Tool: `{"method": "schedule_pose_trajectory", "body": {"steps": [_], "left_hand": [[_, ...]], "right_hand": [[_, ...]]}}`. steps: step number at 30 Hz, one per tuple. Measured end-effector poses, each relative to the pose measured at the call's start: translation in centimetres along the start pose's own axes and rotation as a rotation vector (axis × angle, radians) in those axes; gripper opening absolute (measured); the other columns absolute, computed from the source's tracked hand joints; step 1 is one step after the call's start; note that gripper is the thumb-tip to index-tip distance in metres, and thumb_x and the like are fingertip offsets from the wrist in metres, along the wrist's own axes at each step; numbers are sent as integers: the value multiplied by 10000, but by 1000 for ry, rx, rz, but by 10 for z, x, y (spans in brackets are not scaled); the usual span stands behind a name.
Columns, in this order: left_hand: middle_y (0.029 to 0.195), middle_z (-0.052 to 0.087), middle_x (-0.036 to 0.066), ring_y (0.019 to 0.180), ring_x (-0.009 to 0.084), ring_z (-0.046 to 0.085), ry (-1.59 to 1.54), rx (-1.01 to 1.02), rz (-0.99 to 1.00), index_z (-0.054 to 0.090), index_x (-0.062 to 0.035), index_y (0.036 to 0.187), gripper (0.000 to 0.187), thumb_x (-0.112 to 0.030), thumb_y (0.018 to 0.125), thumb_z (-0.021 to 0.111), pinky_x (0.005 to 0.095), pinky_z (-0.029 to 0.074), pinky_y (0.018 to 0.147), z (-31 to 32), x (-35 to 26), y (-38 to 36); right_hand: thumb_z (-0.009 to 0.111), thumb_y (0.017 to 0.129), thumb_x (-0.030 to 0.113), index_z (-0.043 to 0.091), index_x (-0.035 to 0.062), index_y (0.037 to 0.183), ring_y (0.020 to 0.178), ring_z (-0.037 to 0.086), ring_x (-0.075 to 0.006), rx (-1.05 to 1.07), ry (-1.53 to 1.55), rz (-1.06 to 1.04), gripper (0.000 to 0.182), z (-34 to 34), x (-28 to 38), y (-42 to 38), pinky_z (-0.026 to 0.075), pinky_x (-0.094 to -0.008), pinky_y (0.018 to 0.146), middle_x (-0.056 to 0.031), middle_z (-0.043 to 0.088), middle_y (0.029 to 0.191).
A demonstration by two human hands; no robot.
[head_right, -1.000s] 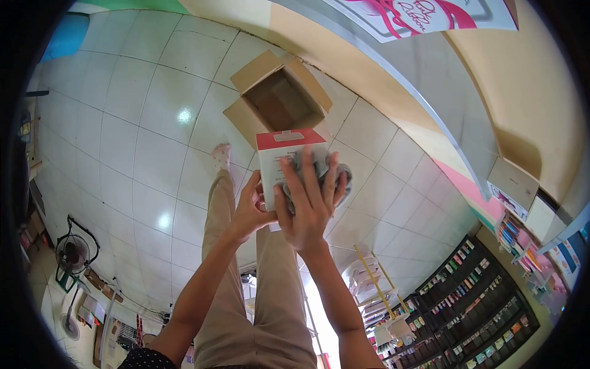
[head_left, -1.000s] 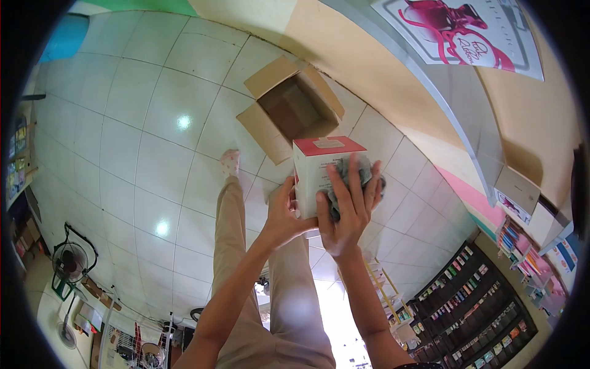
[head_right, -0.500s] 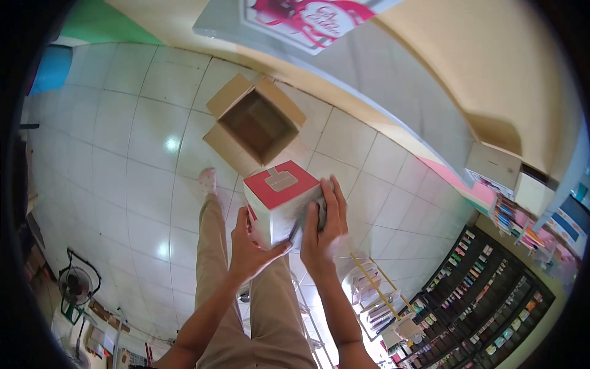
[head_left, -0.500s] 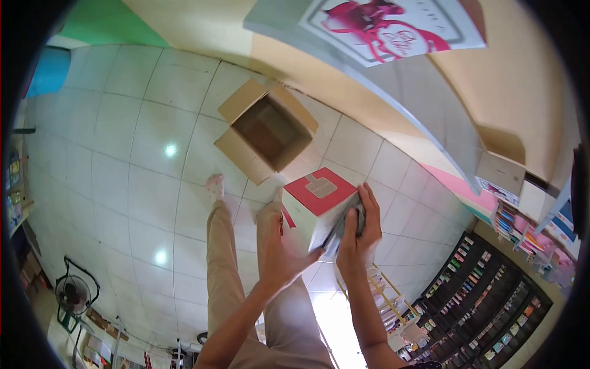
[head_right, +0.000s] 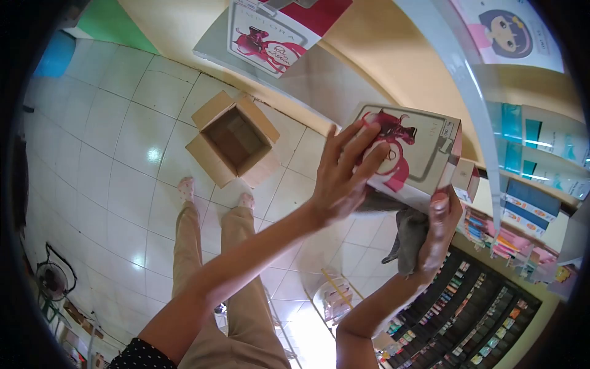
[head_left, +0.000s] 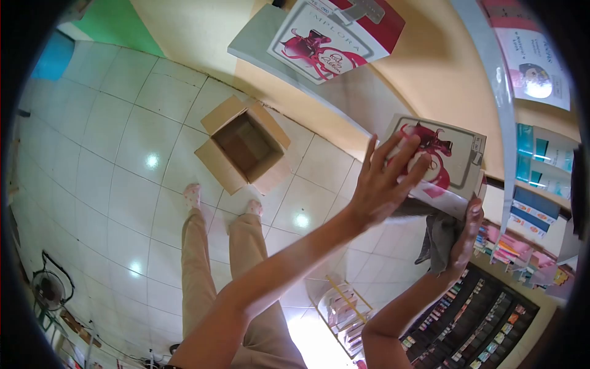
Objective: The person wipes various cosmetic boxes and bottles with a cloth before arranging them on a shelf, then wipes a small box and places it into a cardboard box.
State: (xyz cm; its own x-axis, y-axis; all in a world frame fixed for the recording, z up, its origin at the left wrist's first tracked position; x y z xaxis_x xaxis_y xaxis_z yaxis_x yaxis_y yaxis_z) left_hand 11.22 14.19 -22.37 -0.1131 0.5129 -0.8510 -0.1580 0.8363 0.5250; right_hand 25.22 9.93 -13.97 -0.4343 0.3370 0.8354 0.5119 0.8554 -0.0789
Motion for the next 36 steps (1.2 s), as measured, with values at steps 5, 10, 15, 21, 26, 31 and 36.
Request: {"method": "schedule_pose_trajectory", "body": {"steps": [5,10,15,21,26,31,36], "left_hand": [[1207,405,109,1077,321,408,230,41,15,390,-148,1130,479,-115,686,567,527,164,961,36,16,4],[1202,365,151,1081,333,398,296,-84,45,365,-112,1082,625,-35,545,676,477,316,902,49,20,8],[1211,297,193,1076,420,344,84,-28,17,289,-79,1146,740,-9,525,684,464,338,894,48,17,17],[1202,265,214,1073,397,314,109,5,-75,217,-32,1205,834,-124,534,702,429,311,897,48,20,32],[1197,275,205,1097,369,288,92,88,-334,191,-24,1217,848,-131,537,687,398,290,915,55,26,37],[1223,263,199,1143,360,258,102,118,-390,207,-19,1231,868,-118,527,705,378,291,933,57,28,34],[1320,109,243,1227,348,128,147,-60,-395,50,70,1273,928,-254,662,669,409,91,1008,4,1,-19]], "right_hand": [[606,665,489,440,-40,1057,774,473,-154,168,-171,33,679,16,4,47,369,-267,723,-82,509,915],[631,581,247,461,-29,1018,785,509,-166,298,-254,-64,544,31,12,78,396,-249,726,-109,525,909],[642,452,89,448,6,1028,764,488,-165,474,-566,-335,613,32,20,107,390,-247,737,-88,528,872],[632,463,137,456,5,1068,830,522,-257,444,-782,-231,644,39,39,108,416,-300,731,-158,535,899],[584,606,117,558,27,899,702,533,-202,318,-552,-413,308,37,30,104,423,-306,645,-103,573,762],[546,535,28,459,30,1078,931,439,-376,-251,-483,-599,550,-7,12,33,367,-415,803,-198,460,985],[488,528,-57,560,12,858,796,514,-279,-55,-324,-332,344,-45,-60,-96,406,-335,697,-153,540,793]]}}
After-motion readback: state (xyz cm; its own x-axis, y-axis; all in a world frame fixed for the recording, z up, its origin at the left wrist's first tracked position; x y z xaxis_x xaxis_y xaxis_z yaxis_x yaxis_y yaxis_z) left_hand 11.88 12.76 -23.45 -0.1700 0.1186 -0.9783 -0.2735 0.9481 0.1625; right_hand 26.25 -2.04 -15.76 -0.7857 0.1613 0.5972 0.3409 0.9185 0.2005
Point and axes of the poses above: each hand's wrist, its own y-axis towards the middle knuckle, its own z-axis out of the palm, x = y × z, the point moved 7 cm from there along y, towards the middle knuckle
